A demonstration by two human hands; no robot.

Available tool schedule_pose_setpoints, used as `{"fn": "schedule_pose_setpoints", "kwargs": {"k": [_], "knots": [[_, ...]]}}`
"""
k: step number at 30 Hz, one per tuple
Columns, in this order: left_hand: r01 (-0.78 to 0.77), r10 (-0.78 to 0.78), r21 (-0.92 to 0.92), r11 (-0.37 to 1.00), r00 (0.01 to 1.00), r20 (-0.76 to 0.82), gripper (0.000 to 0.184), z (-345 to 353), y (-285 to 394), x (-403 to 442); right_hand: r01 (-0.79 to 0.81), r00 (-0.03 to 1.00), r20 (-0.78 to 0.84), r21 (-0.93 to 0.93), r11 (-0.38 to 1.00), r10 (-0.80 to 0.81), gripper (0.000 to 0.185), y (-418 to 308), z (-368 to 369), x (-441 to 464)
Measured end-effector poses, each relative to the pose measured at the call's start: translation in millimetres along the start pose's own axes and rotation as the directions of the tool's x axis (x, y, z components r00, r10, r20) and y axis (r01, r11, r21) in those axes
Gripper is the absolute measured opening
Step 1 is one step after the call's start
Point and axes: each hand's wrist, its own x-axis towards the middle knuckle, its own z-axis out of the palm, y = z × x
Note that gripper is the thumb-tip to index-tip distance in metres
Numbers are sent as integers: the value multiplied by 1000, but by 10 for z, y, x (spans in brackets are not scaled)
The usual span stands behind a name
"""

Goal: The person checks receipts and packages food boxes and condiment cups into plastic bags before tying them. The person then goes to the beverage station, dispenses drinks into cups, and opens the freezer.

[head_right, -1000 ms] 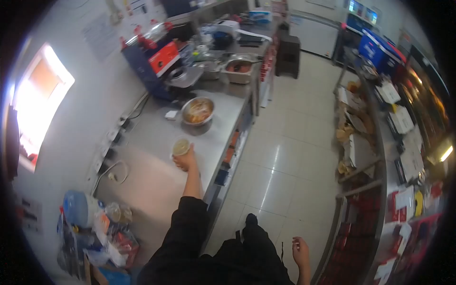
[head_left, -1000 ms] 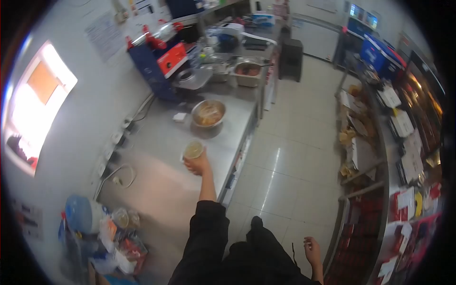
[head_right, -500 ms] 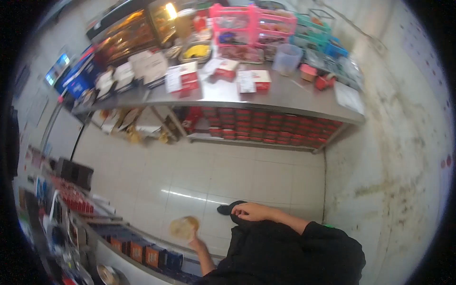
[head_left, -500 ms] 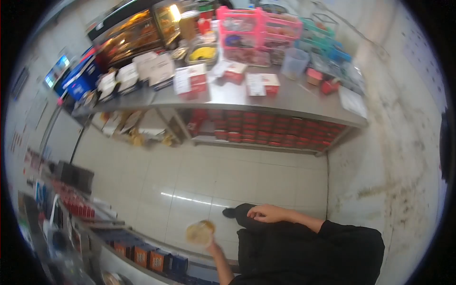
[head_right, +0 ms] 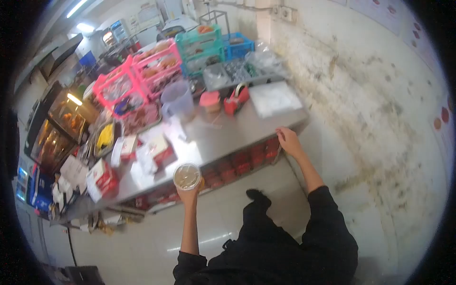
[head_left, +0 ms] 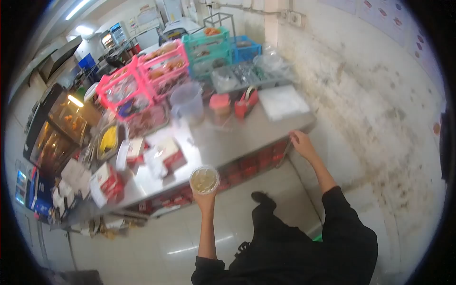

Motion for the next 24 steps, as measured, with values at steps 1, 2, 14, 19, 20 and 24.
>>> {"fn": "schedule_pose_setpoints", "kwargs": {"k": [1, 2, 14, 19, 20, 24], "knots": [[-10, 10, -7, 1000, 1000, 10, 75, 337, -124, 242, 37, 986, -167, 89, 995, -22, 16, 317, 27, 439], [34, -34, 0, 999, 998, -52, 75, 692, -229, 496, 36, 983, -180, 85, 996, -20, 16, 621, 66, 877], [211, -174, 183, 960, 965, -199, 79, 2900, -744, 1701, 136, 885, 452, -30, 990, -108, 13, 2172, -27, 2668], [-147, 268, 695, 703, 961, -67, 73, 3141, -446, 925, 140, 902, 423, -90, 986, -89, 11, 2188, -20, 2785], [-344, 302, 572, 745, 938, 171, 66, 3360, -458, 860, 113, 916, 397, -108, 988, -61, 11, 2109, -84, 2799], [-326, 124, 382, 865, 875, 467, 60, 4647, 11, 1213, -196, 954, 262, 192, 962, 142, 20, 2236, 59, 2979]]}}
